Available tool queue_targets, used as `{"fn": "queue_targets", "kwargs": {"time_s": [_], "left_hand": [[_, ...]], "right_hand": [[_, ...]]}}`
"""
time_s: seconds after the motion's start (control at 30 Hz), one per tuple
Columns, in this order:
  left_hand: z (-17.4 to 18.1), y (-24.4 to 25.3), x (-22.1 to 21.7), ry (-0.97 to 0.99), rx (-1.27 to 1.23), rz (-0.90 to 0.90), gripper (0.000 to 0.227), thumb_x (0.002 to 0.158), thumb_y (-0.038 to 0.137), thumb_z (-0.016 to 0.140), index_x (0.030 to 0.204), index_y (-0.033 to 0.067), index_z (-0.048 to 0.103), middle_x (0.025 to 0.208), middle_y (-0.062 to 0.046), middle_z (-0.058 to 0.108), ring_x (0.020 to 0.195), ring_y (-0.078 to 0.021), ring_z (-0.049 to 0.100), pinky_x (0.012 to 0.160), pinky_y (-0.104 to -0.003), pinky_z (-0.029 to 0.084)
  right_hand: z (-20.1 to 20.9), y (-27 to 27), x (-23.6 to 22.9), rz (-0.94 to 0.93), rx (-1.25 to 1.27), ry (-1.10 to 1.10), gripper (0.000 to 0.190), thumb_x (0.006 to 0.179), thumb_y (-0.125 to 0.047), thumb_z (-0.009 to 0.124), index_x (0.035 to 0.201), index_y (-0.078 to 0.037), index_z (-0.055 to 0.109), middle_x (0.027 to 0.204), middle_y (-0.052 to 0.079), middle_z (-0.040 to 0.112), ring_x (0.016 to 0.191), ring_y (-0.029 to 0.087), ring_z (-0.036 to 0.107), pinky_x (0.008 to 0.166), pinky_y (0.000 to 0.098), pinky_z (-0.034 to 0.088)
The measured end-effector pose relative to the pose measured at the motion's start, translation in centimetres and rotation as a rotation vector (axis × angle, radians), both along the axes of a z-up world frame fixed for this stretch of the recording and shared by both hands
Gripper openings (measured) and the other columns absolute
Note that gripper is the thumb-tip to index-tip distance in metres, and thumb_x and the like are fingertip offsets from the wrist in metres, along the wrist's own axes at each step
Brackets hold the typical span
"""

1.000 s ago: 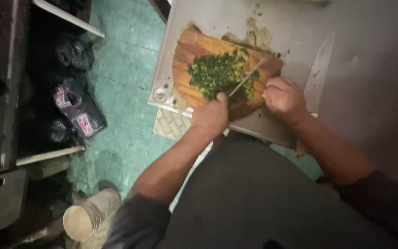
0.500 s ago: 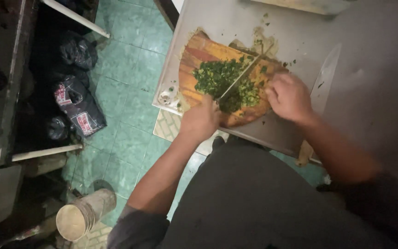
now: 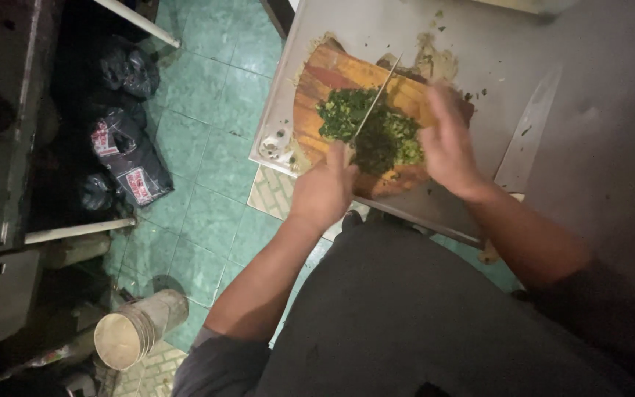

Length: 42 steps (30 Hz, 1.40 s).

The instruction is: Chopping green leafy vegetables on a wooden cutting board with a kitchen knife.

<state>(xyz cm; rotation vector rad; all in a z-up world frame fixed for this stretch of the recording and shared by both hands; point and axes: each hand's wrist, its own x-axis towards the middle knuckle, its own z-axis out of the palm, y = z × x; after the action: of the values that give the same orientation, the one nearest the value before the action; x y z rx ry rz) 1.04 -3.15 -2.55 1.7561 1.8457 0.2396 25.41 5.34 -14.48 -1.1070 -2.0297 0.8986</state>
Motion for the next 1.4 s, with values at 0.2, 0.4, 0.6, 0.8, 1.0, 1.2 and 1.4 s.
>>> {"fn": "queue_targets", "kwargs": {"time_s": [0.2,0.4,0.6,0.8,1.0,1.2,1.4], "left_hand": [[0.1,1.2,1.9,0.068,-0.050,-0.063,0.037,0.101,0.032,0.053,0.127,0.0082,0.044,0.102,-0.029,0.070,0.088,-0.0514,0.067,0.079,-0.061,0.051],[0.7,0.9,2.8,0.090,-0.132,-0.081,0.034,0.101,0.033,0.051,0.123,0.0078,0.044,0.095,-0.028,0.071,0.089,-0.0502,0.068,0.079,-0.061,0.052],[0.3,0.6,3.3,0.127,-0.184,-0.089,0.030,0.103,0.033,0.046,0.121,0.0087,0.048,0.095,-0.028,0.072,0.089,-0.0498,0.069,0.079,-0.062,0.052],[-1.7,-0.5,3.6,0.153,-0.108,-0.135,0.029,0.100,0.031,0.048,0.114,0.0056,0.049,0.097,-0.027,0.071,0.086,-0.0490,0.070,0.074,-0.060,0.054],[-1.4,-0.5,4.1,0.124,-0.084,-0.184,0.028,0.102,0.030,0.047,0.113,0.0044,0.049,0.093,-0.027,0.071,0.082,-0.0478,0.071,0.072,-0.058,0.055],[-2.6,-1.1,3.9,0.122,-0.073,-0.235,0.026,0.104,0.028,0.045,0.110,0.0038,0.051,0.090,-0.026,0.072,0.082,-0.0471,0.071,0.074,-0.058,0.055],[-1.8,-0.4,3.1,0.171,-0.060,-0.329,0.025,0.099,0.028,0.051,0.108,0.0041,0.054,0.091,-0.025,0.071,0.083,-0.0451,0.071,0.072,-0.056,0.055]], "right_hand": [[-2.5,-0.7,1.4,-0.194,-0.073,0.378,0.072,0.117,-0.050,0.026,0.169,-0.003,0.012,0.178,0.020,0.016,0.167,0.033,0.015,0.138,0.0464,0.014],[-4.8,-1.5,1.4,-0.179,-0.070,0.515,0.075,0.117,-0.051,0.033,0.170,-0.003,0.007,0.179,0.018,0.010,0.168,0.032,0.010,0.138,0.0468,0.010],[-5.8,-1.7,1.5,-0.202,-0.102,0.591,0.085,0.113,-0.057,0.038,0.170,-0.003,0.005,0.180,0.016,0.009,0.170,0.029,0.008,0.139,0.0452,0.008],[-4.8,-1.0,1.2,-0.208,-0.123,0.655,0.089,0.113,-0.060,0.040,0.171,-0.005,0.001,0.181,0.014,0.001,0.169,0.028,0.001,0.139,0.0444,0.004],[-6.0,-0.7,1.7,-0.325,-0.004,0.587,0.085,0.114,-0.063,0.035,0.172,-0.011,0.002,0.179,0.010,-0.002,0.167,0.025,0.000,0.139,0.0424,0.003],[-3.2,-1.8,3.3,-0.416,0.001,0.649,0.088,0.110,-0.069,0.034,0.170,-0.014,0.000,0.178,0.010,-0.003,0.168,0.024,0.000,0.139,0.0416,0.004],[-1.8,-3.4,4.8,-0.462,0.203,0.507,0.075,0.114,-0.059,0.033,0.171,-0.018,0.007,0.179,0.006,0.005,0.165,0.023,0.007,0.136,0.0393,0.007]]}}
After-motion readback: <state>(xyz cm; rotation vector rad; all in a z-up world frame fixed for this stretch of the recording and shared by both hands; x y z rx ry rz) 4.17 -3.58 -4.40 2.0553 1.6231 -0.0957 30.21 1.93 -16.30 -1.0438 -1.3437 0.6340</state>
